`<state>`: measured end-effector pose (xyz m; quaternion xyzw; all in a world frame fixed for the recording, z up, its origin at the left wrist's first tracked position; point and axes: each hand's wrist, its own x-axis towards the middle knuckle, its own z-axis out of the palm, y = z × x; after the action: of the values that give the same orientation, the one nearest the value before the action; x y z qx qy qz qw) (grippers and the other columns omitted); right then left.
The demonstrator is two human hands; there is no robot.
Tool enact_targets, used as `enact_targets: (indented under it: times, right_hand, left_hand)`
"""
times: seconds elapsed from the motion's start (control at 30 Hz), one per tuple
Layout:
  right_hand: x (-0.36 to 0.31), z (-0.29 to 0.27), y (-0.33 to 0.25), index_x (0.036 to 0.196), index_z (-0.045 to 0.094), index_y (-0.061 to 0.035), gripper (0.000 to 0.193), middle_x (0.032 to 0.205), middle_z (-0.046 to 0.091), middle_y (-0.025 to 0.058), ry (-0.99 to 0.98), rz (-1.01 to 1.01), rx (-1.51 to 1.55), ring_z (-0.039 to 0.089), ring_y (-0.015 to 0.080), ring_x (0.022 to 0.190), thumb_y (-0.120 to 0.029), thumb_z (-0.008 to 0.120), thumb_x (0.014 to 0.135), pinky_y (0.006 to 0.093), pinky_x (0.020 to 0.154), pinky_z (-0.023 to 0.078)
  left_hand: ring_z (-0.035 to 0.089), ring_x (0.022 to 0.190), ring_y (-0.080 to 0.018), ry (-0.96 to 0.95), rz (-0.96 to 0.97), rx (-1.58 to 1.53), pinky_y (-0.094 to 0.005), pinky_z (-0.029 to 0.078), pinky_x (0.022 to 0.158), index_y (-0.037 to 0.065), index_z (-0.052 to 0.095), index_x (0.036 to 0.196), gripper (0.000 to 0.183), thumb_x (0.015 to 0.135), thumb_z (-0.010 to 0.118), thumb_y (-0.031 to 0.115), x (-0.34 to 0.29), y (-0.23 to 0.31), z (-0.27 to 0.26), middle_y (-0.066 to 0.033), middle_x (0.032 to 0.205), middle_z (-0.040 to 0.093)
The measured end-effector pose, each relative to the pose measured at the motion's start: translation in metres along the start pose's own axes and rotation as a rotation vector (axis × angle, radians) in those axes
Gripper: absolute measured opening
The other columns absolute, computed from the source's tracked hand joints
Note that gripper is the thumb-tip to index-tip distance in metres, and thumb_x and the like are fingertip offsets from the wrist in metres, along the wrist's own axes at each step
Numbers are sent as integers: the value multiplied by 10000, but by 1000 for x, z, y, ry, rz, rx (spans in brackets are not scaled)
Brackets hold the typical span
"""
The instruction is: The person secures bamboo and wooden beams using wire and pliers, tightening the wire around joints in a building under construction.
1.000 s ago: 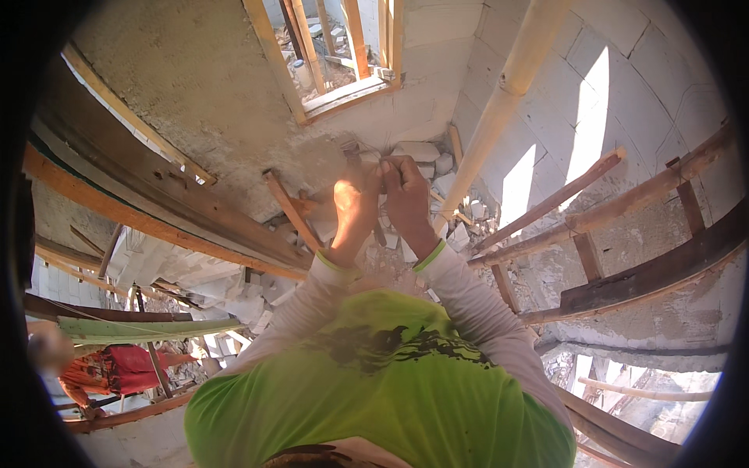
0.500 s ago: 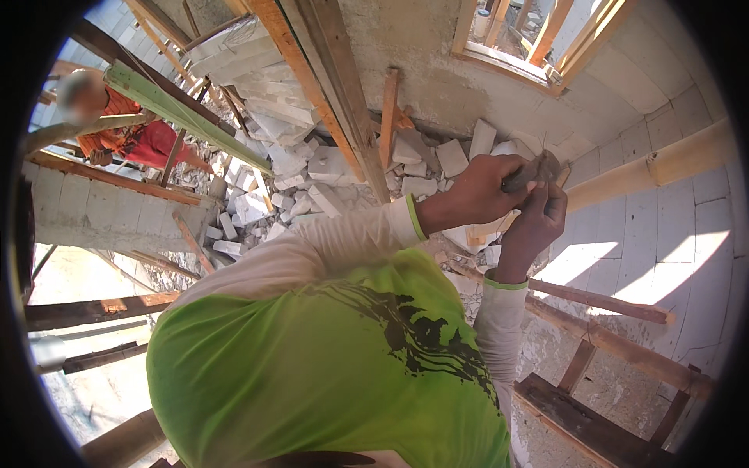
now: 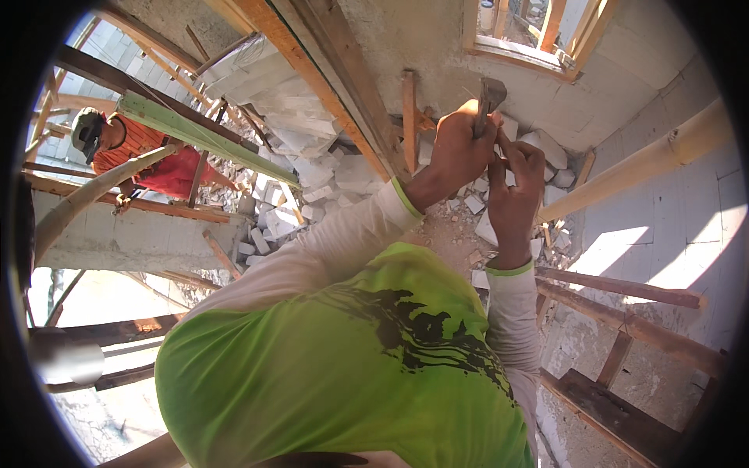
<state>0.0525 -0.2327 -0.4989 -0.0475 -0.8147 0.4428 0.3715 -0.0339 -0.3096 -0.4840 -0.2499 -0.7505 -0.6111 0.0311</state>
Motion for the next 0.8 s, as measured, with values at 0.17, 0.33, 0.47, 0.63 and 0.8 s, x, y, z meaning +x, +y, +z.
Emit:
enact_targets:
  times: [0.17,0.33,0.47,0.63,0.8]
  right_hand:
    - [-34,-20,44,1305,534,-5,512,952,671,103,-441,423,106,632,186,896,-113,711,837,345,905,468]
    - [-108,-34,57,1011,592,-16,209,647,487,-11,-225,810,502,422,55,519,-221,572,976,231,502,405]
    - [-135,-58,62,963,576,-11,291,615,395,-40,153,909,893,330,44,496,-300,603,964,208,448,276]
    - [-108,-94,79,995,621,-6,272,651,384,-46,0,825,762,339,46,526,-273,568,986,212,483,300]
    - [-91,-140,109,1013,699,-54,265,635,449,-62,-112,753,314,357,30,554,-293,594,966,207,505,278]
  left_hand:
    - [538,556,-112,-65,-216,-488,-278,444,524,13,575,899,116,930,515,107,35,8,-30,-68,742,666]
    - [503,545,-130,88,-299,-793,-303,394,461,37,576,876,93,882,507,99,98,-13,-20,-55,678,574]
    - [508,539,-143,52,-284,-601,-326,391,472,48,607,767,183,882,585,189,171,-41,-27,-43,605,540]
    - [422,555,-146,77,-232,-753,-286,355,525,9,549,934,160,988,461,132,238,-21,-42,-17,707,511]
    - [383,517,-129,144,-177,-821,-299,353,498,44,537,830,224,1000,438,152,295,-12,-52,-8,651,477]
